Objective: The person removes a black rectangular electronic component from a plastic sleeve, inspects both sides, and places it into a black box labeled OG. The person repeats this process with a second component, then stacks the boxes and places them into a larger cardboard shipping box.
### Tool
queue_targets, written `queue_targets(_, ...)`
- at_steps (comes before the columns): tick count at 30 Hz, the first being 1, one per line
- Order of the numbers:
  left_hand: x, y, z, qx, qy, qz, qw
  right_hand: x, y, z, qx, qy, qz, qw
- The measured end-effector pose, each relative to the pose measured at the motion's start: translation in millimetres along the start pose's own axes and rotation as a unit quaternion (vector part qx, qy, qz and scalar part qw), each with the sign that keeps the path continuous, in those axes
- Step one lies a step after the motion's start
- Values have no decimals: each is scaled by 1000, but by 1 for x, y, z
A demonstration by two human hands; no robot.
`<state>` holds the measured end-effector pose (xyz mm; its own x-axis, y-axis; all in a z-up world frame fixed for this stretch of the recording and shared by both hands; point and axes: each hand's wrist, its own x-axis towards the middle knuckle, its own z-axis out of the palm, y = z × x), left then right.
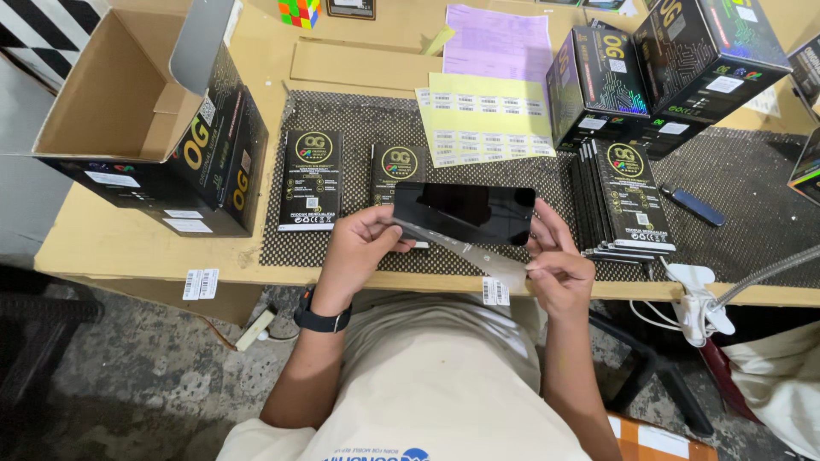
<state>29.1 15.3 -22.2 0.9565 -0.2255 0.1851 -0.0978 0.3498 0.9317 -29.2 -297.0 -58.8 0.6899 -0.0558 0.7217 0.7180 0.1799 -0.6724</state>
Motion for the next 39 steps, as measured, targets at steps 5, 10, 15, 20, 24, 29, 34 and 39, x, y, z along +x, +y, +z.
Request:
queue_targets(5, 1, -13, -5, 8, 3, 1, 1000, 0, -4, 5, -10, 9, 4, 1000)
queue_targets(10, -1, 0, 0, 7, 0, 8, 1000, 2, -7, 9, -14, 9, 10, 1000)
queue_targets(15, -4, 10, 3, 9, -4, 14, 1000, 0, -5, 6, -26, 9, 6, 1000)
queue_targets(20, -3, 12, 3, 10, -4, 21, 1000, 0, -3, 3, -32, 6, 0, 999)
queue_targets(24, -4, 10, 2, 9, -8, 25, 1000, -1, -1, 2, -39, 21, 0, 999)
queue_targets(29, -2, 2, -3, 20, -9, 18, 1000, -1, -3, 5, -46, 27, -5, 999)
queue_targets(34, -1, -8, -6, 26, -10, 14, 1000, -1, -7, 8, -57, 32, -4, 998)
queue_targets(39, -1, 4, 0, 25, -17, 15, 999, 3, -10, 10, -61, 18, -5, 998)
